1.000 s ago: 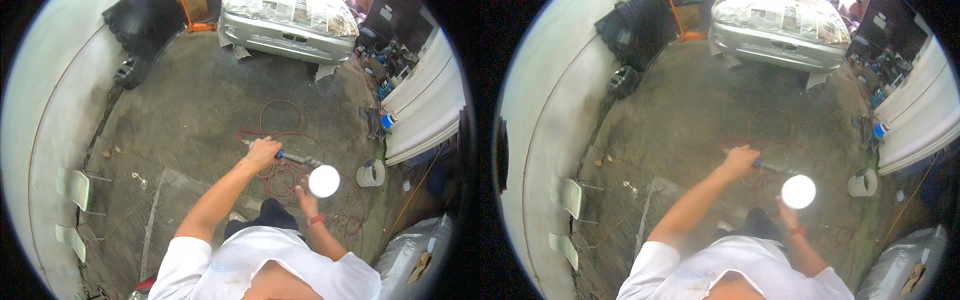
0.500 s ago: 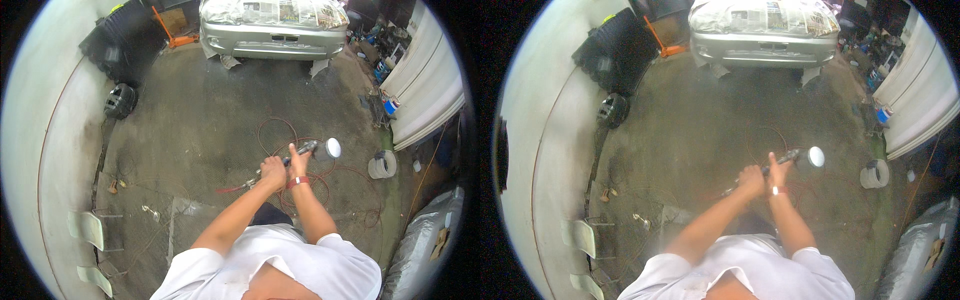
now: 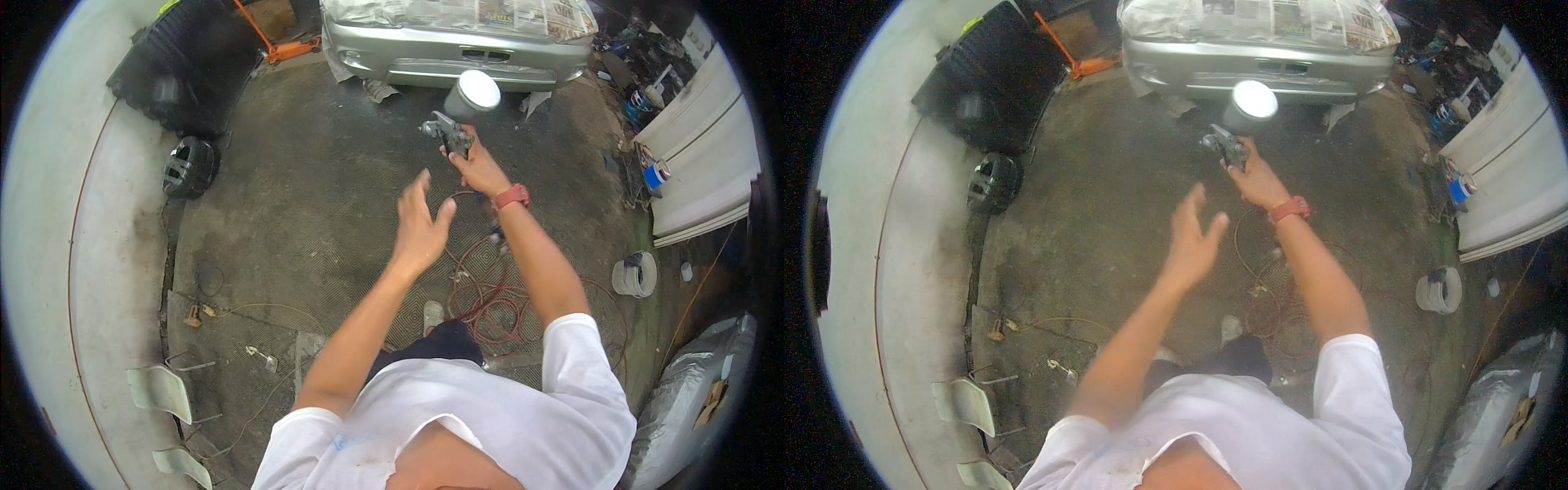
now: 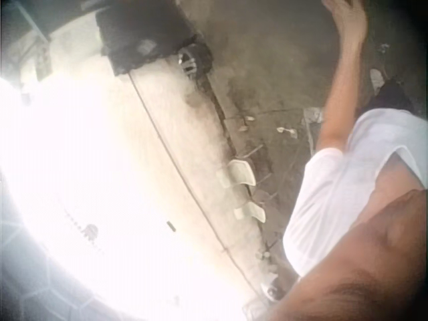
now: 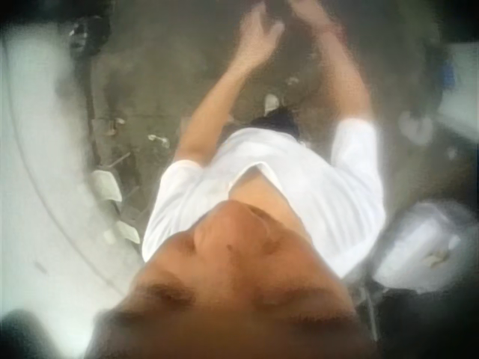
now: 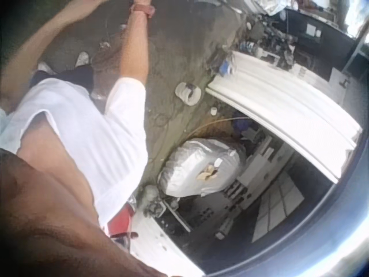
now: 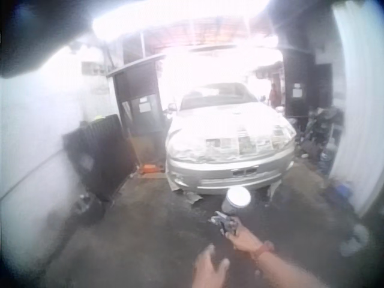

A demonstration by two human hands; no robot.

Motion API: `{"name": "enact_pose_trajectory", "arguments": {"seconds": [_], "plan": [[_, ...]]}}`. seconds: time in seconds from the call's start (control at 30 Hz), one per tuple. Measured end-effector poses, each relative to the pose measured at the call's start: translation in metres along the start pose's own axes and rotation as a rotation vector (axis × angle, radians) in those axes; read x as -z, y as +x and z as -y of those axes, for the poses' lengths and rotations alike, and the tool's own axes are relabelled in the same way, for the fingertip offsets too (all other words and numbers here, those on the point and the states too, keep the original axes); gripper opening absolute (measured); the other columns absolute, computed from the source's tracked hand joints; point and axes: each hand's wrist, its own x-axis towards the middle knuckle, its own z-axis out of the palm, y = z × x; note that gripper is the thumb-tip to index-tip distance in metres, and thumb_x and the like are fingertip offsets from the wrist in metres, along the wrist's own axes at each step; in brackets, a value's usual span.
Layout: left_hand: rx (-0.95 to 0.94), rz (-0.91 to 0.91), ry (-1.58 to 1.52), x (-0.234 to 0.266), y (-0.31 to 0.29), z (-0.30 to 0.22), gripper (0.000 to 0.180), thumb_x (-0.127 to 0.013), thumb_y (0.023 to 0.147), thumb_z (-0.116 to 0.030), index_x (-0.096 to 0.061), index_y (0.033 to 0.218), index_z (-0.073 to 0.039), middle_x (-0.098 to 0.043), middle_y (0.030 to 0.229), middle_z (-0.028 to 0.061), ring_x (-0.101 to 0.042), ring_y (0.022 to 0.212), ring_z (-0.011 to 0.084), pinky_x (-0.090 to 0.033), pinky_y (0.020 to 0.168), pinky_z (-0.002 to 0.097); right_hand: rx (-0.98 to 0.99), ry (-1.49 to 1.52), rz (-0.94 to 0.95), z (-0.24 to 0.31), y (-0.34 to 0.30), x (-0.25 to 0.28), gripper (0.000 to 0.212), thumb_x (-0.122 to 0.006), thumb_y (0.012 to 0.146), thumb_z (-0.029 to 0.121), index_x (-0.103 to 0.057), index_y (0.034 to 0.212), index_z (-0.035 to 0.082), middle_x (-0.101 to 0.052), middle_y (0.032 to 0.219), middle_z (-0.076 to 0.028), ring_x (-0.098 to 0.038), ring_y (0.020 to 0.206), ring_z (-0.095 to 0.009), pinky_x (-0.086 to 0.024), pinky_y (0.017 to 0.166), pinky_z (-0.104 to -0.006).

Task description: The person wipes a silver car bumper with a cloth and water, then uses a spray gun to apply paint to the bumper surface.

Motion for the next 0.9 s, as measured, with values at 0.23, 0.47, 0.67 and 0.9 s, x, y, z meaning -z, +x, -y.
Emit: {"name": "enact_pose_trajectory", "arguments": {"seconds": [0.23,0.47,0.67,0.9], "plan": [[-0.7,-0.189,0.419,0.17,0.072,-0.015,0.07,-0.079,0.099,-0.03,-0.054,0.163,-0.016,-0.05,0.165,0.0224,-0.045,0.154,0.0451,-0.038,0.128,0.054,0.154,-0.313,0.384,0.084,-0.032,-0.066,0.053,-0.071,0.106,0.025,-0.058,0.151,0.0,-0.079,0.108,-0.018,-0.076,0.088,-0.028,-0.06,0.083,-0.0448],[-0.585,0.332,0.342,0.266,0.038,0.102,0.046,-0.078,0.098,-0.041,-0.074,0.135,-0.015,-0.066,0.148,0.0165,-0.061,0.139,0.0402,-0.053,0.115,0.0533,0.074,-0.318,0.611,0.092,-0.09,-0.23,0.055,-0.07,0.103,0.027,-0.062,0.151,0.001,-0.07,0.14,-0.031,-0.067,0.13,-0.048,-0.052,0.113,-0.0529],[-0.496,0.237,0.295,0.313,0.01,0.194,0.035,-0.077,0.099,-0.041,-0.079,0.119,-0.013,-0.074,0.134,0.0127,-0.068,0.126,0.0356,-0.057,0.106,0.0517,-0.054,-0.169,0.651,0.095,-0.082,-0.363,0.056,-0.067,0.108,0.036,-0.062,0.151,0.001,-0.069,0.145,-0.029,-0.065,0.136,-0.046,-0.05,0.116,-0.0509],[-0.387,0.105,0.105,0.384,0.057,0.22,0.038,-0.078,0.099,-0.039,-0.08,0.125,-0.011,-0.077,0.132,0.0141,-0.07,0.126,0.0352,-0.056,0.109,0.0484,-0.012,-0.176,0.558,0.101,-0.018,-0.447,0.057,-0.064,0.108,0.034,-0.061,0.152,-0.001,-0.067,0.149,-0.029,-0.064,0.139,-0.045,-0.049,0.119,-0.0505]]}}
